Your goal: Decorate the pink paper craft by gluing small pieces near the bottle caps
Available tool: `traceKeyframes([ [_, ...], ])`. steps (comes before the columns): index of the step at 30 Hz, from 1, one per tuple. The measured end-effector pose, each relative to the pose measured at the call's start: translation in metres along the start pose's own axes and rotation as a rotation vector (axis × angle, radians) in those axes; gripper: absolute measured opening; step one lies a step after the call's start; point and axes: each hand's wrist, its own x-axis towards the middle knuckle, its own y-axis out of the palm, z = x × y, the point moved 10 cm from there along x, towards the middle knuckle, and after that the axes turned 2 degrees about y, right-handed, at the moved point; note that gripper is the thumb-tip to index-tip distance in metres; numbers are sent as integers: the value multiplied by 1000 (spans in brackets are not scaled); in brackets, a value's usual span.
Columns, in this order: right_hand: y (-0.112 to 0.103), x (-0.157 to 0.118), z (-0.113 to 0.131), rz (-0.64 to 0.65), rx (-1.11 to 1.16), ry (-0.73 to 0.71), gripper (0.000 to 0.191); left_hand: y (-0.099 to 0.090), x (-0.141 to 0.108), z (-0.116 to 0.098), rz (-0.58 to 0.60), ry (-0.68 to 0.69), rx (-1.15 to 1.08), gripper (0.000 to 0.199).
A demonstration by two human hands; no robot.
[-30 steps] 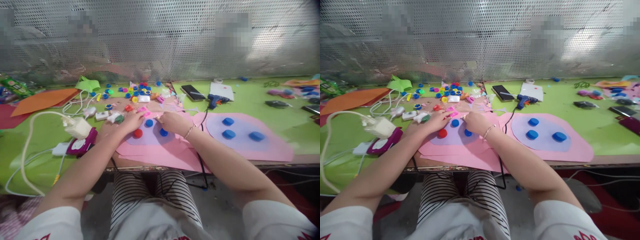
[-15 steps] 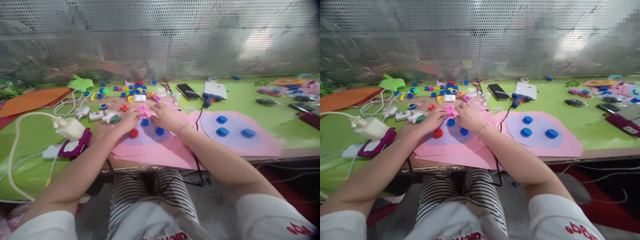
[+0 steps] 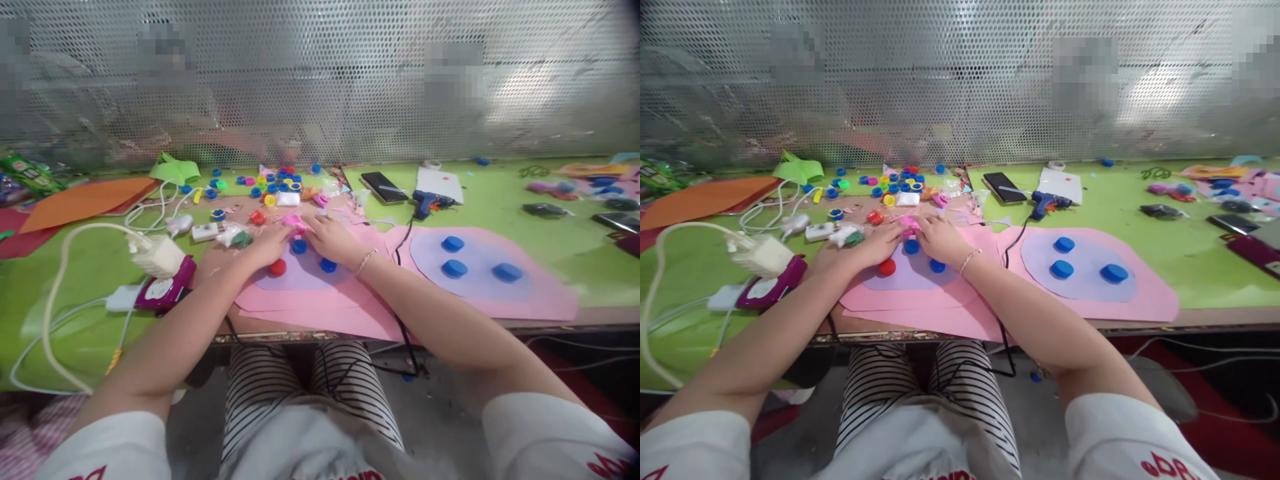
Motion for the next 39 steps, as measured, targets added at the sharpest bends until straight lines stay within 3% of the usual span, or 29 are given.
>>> traceKeyframes([
  [4,10,4,-4,25,-20,34,41,7,0,-10,61,39,157,27],
  [7,12,7,-4,6,23,22,42,3,1,-18,28,64,174,26],
  [13,-15,1,12,-152,226,-143,40,-39,-3,-39,-270,130,108,6],
  [15,-24,-3,18,-176,258,-200,39,-52,-8,-40,-369,109,41,18],
  [18,-35,-8,24,-204,280,-257,38,-56,-12,-38,-424,62,-81,28],
  [22,-44,-12,30,-221,291,-311,33,-49,-13,-35,-428,53,-315,42],
  [26,-62,-15,23,-361,371,-241,24,-44,-9,-33,-415,71,-409,53],
  [30,-70,-19,25,-418,397,-241,27,-45,-7,-31,-404,81,-224,38],
  [34,-67,-19,36,-386,367,-335,24,-39,-8,-50,-320,228,45,18],
  [39,-60,-13,26,-358,399,-264,19,-23,-11,-64,-165,301,138,37],
])
